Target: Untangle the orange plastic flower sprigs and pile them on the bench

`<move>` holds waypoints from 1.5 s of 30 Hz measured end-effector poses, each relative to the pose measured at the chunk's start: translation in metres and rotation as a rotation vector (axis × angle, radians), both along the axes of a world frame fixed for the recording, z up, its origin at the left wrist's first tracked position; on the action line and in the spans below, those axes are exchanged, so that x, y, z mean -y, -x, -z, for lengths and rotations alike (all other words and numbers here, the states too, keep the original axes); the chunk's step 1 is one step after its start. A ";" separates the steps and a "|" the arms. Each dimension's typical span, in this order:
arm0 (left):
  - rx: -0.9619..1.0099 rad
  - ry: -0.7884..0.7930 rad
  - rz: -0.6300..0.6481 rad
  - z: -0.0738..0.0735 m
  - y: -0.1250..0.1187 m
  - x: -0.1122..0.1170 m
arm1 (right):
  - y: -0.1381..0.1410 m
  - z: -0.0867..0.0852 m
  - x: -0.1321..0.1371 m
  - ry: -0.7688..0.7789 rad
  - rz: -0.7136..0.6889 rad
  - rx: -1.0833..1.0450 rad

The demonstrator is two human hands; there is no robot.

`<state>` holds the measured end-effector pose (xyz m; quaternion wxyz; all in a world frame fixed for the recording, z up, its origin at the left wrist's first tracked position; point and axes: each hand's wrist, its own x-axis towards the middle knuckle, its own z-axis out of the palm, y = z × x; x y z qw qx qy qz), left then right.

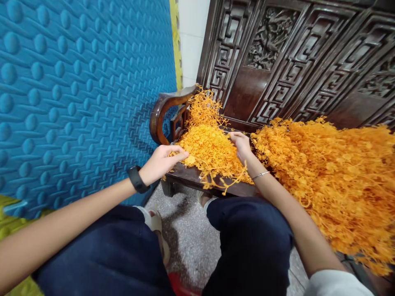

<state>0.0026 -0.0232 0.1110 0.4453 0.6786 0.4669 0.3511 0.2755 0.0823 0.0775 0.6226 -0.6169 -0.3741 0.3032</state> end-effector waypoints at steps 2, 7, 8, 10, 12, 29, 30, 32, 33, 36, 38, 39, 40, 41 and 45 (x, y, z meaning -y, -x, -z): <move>-0.061 0.045 0.031 0.004 -0.001 -0.002 | -0.003 0.016 -0.003 0.002 -0.039 0.053; -0.142 0.066 0.054 0.012 -0.002 -0.008 | -0.004 0.032 -0.026 -0.014 -0.114 0.160; -0.147 0.046 0.062 0.012 -0.002 -0.009 | -0.004 0.032 -0.029 -0.016 -0.141 0.209; -0.147 -0.007 0.080 0.014 0.000 -0.012 | 0.000 0.028 -0.030 -0.040 -0.185 0.309; -0.143 -0.049 0.098 0.017 0.000 -0.014 | 0.009 0.019 -0.021 -0.091 -0.258 0.372; 0.087 -0.027 0.135 0.014 -0.004 -0.016 | 0.082 -0.050 0.075 -0.206 -0.982 0.508; 0.093 -0.004 0.128 0.013 -0.003 -0.016 | 0.081 -0.054 0.081 -0.235 -1.009 0.541; 0.101 0.039 0.121 0.012 -0.001 -0.016 | 0.080 -0.059 0.092 -0.265 -1.132 0.677; 0.110 0.060 0.118 0.011 0.000 -0.016 | 0.080 -0.059 0.097 -0.286 -1.190 0.778; 0.163 0.143 0.098 0.010 0.001 -0.013 | 0.086 -0.051 0.108 -0.437 -1.204 1.161; 0.206 0.200 0.064 0.009 0.001 -0.012 | 0.092 -0.041 0.110 -0.544 -1.107 1.423; 0.224 0.224 0.050 0.009 0.001 -0.011 | 0.096 -0.036 0.110 -0.573 -1.055 1.527; 0.237 0.240 0.043 0.009 0.002 -0.010 | 0.099 -0.032 0.110 -0.587 -1.015 1.600; 0.242 0.248 0.045 0.008 0.003 -0.010 | 0.101 -0.029 0.108 -0.588 -0.995 1.637; 0.212 0.274 0.125 0.008 0.010 -0.009 | 0.102 -0.026 0.101 -0.541 -1.105 1.345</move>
